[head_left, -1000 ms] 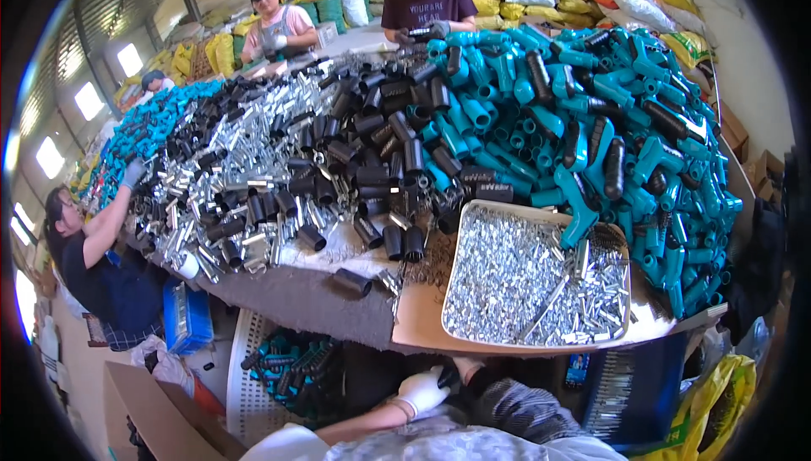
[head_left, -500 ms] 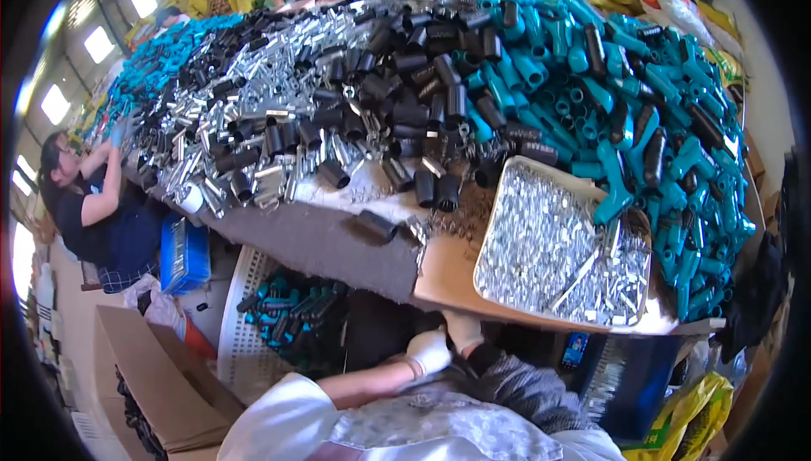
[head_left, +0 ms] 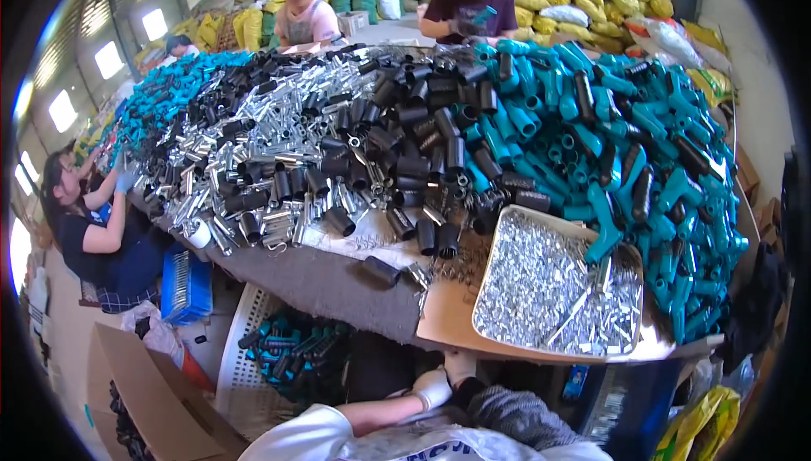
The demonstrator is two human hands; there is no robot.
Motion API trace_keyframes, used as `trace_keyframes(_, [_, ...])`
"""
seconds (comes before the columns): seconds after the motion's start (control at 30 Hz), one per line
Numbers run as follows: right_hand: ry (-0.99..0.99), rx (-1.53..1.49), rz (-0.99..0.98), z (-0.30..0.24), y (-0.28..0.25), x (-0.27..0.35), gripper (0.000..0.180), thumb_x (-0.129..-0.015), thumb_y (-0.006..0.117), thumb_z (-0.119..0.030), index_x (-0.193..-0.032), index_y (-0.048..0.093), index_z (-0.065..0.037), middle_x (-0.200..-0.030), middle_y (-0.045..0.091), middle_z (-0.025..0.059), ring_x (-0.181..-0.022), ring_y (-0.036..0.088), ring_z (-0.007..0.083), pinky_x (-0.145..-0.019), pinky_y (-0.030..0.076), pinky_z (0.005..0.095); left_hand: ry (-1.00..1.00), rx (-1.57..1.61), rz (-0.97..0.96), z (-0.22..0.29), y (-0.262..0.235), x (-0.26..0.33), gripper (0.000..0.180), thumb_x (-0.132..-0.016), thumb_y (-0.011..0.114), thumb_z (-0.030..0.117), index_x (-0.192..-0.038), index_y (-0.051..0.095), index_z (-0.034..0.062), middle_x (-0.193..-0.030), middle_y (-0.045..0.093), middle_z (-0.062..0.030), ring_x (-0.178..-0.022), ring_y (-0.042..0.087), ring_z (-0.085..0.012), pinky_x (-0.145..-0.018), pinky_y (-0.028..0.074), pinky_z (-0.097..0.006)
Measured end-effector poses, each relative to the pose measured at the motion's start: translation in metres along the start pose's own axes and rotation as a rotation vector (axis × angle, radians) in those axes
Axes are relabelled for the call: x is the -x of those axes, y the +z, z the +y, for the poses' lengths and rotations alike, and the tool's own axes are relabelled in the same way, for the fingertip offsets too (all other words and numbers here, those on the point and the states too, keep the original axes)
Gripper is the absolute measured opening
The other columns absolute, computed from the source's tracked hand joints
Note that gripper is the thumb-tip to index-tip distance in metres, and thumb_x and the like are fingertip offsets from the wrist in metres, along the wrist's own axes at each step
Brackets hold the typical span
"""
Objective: Assembling small hardware components using metal pins, springs, and plastic handles.
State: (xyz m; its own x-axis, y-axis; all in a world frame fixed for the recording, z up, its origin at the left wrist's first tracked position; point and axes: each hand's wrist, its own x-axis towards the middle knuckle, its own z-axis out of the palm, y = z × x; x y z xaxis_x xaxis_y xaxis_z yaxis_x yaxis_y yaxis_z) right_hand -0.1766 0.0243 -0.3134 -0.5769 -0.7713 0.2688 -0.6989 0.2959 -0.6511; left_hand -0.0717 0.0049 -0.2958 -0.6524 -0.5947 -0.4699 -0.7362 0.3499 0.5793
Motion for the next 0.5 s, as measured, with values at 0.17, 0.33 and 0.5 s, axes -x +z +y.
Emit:
trace_keyframes(0.17, [-0.029,-0.092,-0.321,0.014,-0.014,-0.009,0.040,-0.101,0.046,-0.031,-0.131,0.063,-0.011,-0.137,0.059,0.0204,-0.130,0.052,0.0405,-0.110,0.040,0.0486,0.165,0.058,-0.095,0.027,-0.056,0.030,0.044,-0.088,0.060,0.031,-0.122,0.065,0.0043,-0.110,0.071,-0.0236,-0.100,0.069,-0.0430,-0.085,0.053,-0.050])
trace_keyframes(0.33, [0.048,0.216,-0.451,0.023,0.008,0.014,0.048,-0.091,0.059,-0.032,-0.133,0.060,-0.009,-0.139,0.057,0.0208,-0.133,0.048,0.0418,-0.113,0.036,0.0510,-0.046,0.049,0.091,0.011,0.003,0.024,0.037,-0.089,0.056,0.026,-0.108,0.069,-0.0023,-0.096,0.072,-0.0263,-0.085,0.070,-0.0420,-0.075,0.055,-0.051])
trace_keyframes(0.5, [0.107,-0.072,-0.302,0.020,-0.011,-0.011,0.024,-0.090,0.060,-0.019,-0.099,0.070,0.002,-0.103,0.070,0.0238,-0.098,0.067,0.0396,-0.086,0.051,0.0515,0.213,-0.004,0.063,0.021,-0.040,0.017,0.040,-0.081,0.065,0.029,-0.108,0.068,-0.0004,-0.091,0.071,-0.0265,-0.080,0.069,-0.0435,-0.074,0.055,-0.051])
